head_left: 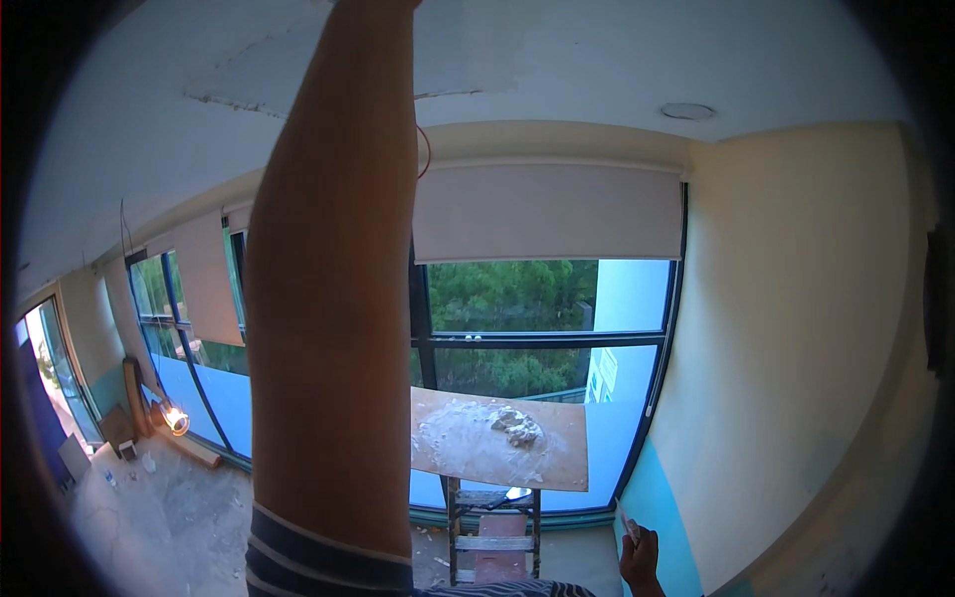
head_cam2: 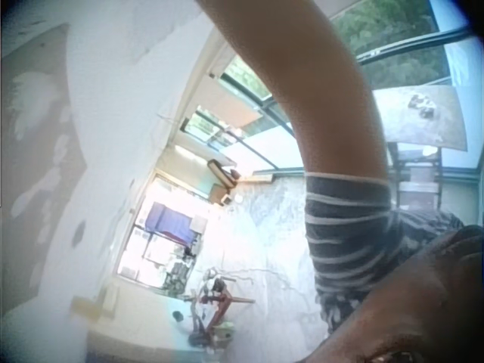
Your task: The person cuts tape using a utility knife and applies it onto the ceiling seam by hand. The person then scoops plaster compound onto putty knives and spreads it across the ceiling.
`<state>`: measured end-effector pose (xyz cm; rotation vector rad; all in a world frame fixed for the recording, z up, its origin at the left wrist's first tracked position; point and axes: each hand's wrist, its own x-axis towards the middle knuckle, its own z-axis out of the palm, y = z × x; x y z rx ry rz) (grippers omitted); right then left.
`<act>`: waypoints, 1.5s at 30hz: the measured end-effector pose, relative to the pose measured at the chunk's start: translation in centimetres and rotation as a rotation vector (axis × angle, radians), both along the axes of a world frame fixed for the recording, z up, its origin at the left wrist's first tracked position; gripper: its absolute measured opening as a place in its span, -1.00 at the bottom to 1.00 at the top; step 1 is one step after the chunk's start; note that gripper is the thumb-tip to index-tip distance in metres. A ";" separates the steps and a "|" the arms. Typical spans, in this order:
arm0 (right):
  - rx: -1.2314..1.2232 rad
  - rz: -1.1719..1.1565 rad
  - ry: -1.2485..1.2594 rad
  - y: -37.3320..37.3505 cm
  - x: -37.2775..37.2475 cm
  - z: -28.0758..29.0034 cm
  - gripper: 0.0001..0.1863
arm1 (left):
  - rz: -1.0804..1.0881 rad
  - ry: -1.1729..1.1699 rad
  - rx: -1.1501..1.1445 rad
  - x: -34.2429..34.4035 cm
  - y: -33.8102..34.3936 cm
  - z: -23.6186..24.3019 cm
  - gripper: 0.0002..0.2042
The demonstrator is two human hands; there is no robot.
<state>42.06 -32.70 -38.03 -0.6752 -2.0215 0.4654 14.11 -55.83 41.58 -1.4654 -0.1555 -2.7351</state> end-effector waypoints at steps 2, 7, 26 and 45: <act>-0.039 -0.030 -0.017 -0.4 0.8 0.0 -0.68 | -0.020 -0.156 0.029 5.3 0.0 -2.2 -0.65; 0.085 -0.055 0.002 -0.7 2.3 -1.3 -0.66 | 0.086 0.004 0.103 2.3 -3.8 0.2 -0.65; -0.178 -0.223 -0.020 -2.4 6.6 -1.2 -0.59 | 1.403 -0.169 0.139 0.1 10.5 -4.7 -0.52; -0.209 -0.333 0.065 -3.7 7.3 -2.3 -0.50 | 0.999 0.199 0.005 11.1 22.4 -10.5 -0.71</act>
